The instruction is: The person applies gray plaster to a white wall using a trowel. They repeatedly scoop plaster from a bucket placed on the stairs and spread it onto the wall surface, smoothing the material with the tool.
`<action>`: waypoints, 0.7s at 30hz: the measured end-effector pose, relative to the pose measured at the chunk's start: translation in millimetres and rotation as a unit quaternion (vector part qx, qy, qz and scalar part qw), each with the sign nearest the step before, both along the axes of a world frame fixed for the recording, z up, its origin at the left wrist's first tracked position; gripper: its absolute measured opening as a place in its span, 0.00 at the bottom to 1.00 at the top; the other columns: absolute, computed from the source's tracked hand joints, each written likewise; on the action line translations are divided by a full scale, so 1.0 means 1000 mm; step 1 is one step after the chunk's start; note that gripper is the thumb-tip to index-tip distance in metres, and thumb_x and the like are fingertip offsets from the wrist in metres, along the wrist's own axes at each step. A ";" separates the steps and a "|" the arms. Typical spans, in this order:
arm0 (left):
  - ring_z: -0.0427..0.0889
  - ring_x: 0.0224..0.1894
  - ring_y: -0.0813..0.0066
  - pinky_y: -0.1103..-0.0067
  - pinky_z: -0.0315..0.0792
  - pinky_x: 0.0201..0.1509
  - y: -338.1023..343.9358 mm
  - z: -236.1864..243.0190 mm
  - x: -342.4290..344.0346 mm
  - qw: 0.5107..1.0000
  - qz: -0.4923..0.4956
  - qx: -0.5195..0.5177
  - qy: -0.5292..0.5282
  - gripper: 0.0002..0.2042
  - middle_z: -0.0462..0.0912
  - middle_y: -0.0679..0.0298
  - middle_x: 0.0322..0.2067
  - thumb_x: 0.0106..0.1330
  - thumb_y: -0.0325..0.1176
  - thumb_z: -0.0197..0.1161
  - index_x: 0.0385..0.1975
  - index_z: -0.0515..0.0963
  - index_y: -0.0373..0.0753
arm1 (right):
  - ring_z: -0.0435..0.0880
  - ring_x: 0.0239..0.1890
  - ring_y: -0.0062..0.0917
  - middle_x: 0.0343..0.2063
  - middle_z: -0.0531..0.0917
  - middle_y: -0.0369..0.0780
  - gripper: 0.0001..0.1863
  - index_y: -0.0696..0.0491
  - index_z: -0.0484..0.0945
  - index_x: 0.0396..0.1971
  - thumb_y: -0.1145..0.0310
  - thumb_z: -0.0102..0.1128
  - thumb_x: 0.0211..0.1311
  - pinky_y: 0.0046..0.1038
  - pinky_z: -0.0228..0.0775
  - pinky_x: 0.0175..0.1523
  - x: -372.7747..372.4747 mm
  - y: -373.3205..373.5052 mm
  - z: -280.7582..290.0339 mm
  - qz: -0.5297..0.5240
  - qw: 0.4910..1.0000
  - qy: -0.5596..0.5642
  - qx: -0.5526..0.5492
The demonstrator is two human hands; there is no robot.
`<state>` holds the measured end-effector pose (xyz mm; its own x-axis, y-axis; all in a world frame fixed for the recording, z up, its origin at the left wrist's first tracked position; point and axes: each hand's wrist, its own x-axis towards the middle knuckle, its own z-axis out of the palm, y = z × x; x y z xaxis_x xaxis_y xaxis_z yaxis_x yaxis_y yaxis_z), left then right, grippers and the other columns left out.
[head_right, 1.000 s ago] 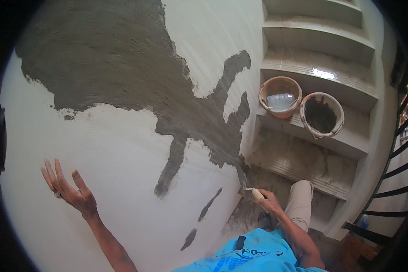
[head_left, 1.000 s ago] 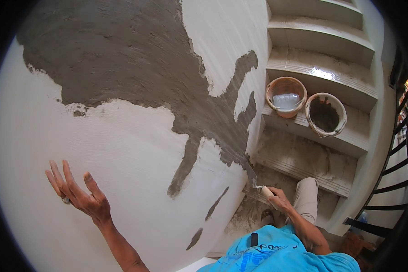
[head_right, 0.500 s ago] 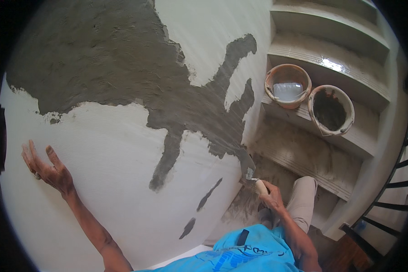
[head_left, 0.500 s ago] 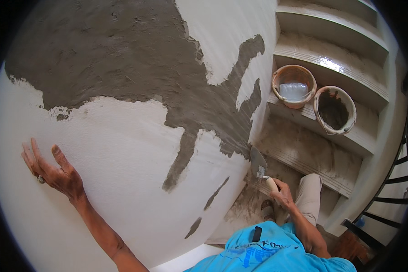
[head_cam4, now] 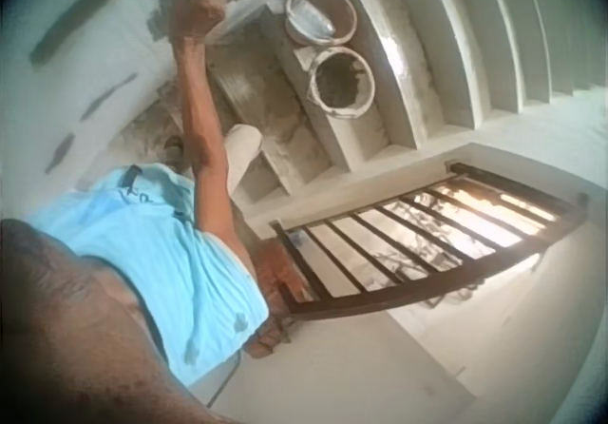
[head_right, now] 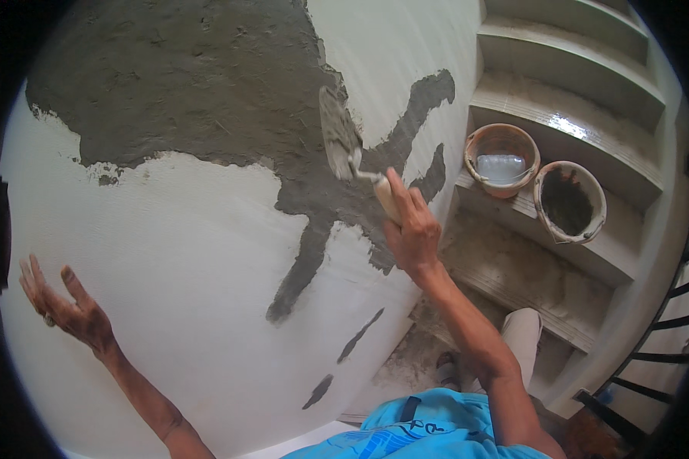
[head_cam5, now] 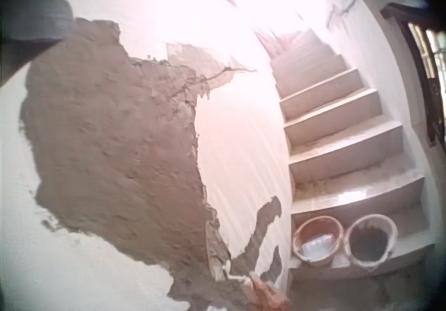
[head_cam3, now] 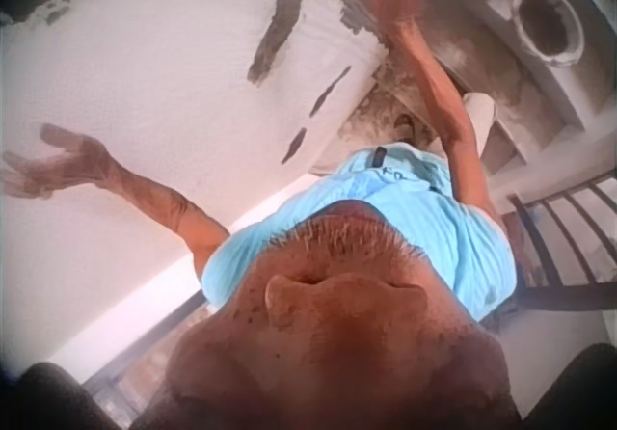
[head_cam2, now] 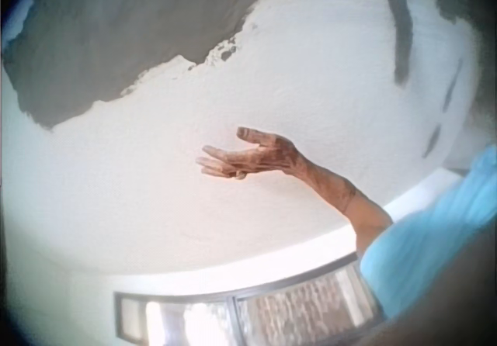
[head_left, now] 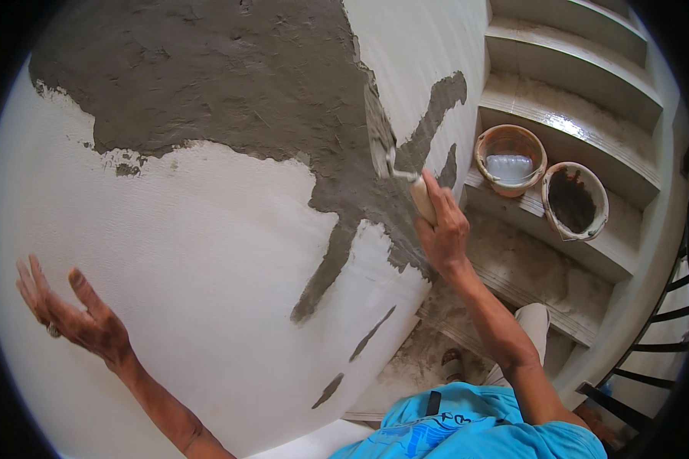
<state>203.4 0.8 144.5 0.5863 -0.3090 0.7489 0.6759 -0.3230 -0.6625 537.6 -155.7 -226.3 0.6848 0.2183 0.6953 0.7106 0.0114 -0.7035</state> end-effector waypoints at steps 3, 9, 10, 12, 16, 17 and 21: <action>0.51 0.79 0.58 0.55 0.46 0.82 0.003 0.003 -0.027 0.999 0.033 0.009 -0.015 0.26 0.60 0.57 0.75 0.79 0.52 0.49 0.72 0.66 0.47 | 0.84 0.38 0.37 0.38 0.81 0.41 0.46 0.43 0.71 0.69 0.86 0.64 0.43 0.38 0.79 0.40 0.006 0.026 0.016 -0.018 1.000 -0.010 0.017; 0.53 0.79 0.58 0.54 0.46 0.82 0.017 0.003 -0.041 0.999 0.021 0.011 -0.031 0.28 0.63 0.58 0.73 0.78 0.56 0.46 0.71 0.67 0.47 | 0.85 0.38 0.36 0.36 0.80 0.39 0.46 0.41 0.73 0.68 0.86 0.64 0.43 0.37 0.79 0.40 -0.001 0.053 0.018 -0.022 0.999 -0.037 0.004; 0.54 0.78 0.58 0.54 0.46 0.82 0.019 0.002 -0.039 0.999 0.015 0.019 -0.037 0.28 0.65 0.58 0.73 0.78 0.56 0.46 0.70 0.67 0.46 | 0.85 0.38 0.37 0.35 0.80 0.39 0.46 0.41 0.73 0.68 0.86 0.63 0.44 0.37 0.79 0.40 -0.006 0.052 0.015 -0.019 0.999 -0.044 0.007; 0.55 0.78 0.58 0.54 0.46 0.82 0.020 0.001 -0.042 0.999 0.019 0.019 -0.035 0.28 0.65 0.58 0.73 0.78 0.56 0.46 0.70 0.67 0.46 | 0.85 0.37 0.37 0.35 0.80 0.40 0.45 0.41 0.73 0.68 0.86 0.63 0.44 0.37 0.79 0.40 -0.019 0.047 0.008 0.005 0.998 -0.060 0.007; 0.54 0.78 0.58 0.54 0.46 0.82 0.012 0.010 -0.052 0.998 0.035 0.038 -0.029 0.28 0.66 0.58 0.72 0.78 0.56 0.45 0.70 0.67 0.45 | 0.85 0.36 0.39 0.35 0.80 0.41 0.45 0.41 0.72 0.69 0.86 0.61 0.45 0.37 0.79 0.39 -0.031 0.036 0.006 0.047 0.997 -0.045 0.031; 0.54 0.78 0.57 0.54 0.46 0.82 0.022 0.002 -0.051 0.999 0.024 0.026 -0.037 0.28 0.65 0.57 0.72 0.78 0.56 0.45 0.70 0.67 0.46 | 0.85 0.36 0.39 0.35 0.80 0.41 0.45 0.41 0.72 0.69 0.85 0.61 0.45 0.37 0.79 0.38 -0.025 0.036 0.009 0.036 0.998 -0.038 0.037; 0.53 0.78 0.56 0.53 0.47 0.82 0.020 0.003 -0.047 0.999 0.013 0.016 -0.040 0.29 0.64 0.57 0.73 0.78 0.57 0.45 0.71 0.67 0.47 | 0.85 0.35 0.37 0.36 0.80 0.41 0.45 0.42 0.72 0.69 0.85 0.61 0.46 0.38 0.79 0.36 0.004 0.053 0.050 -0.026 0.997 -0.043 0.062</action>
<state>156.3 21.1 147.5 0.5336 -0.3195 0.7831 0.7346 -0.2837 -0.6164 541.1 -102.9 -176.0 0.6292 0.0936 0.7716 0.7704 0.0556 -0.6351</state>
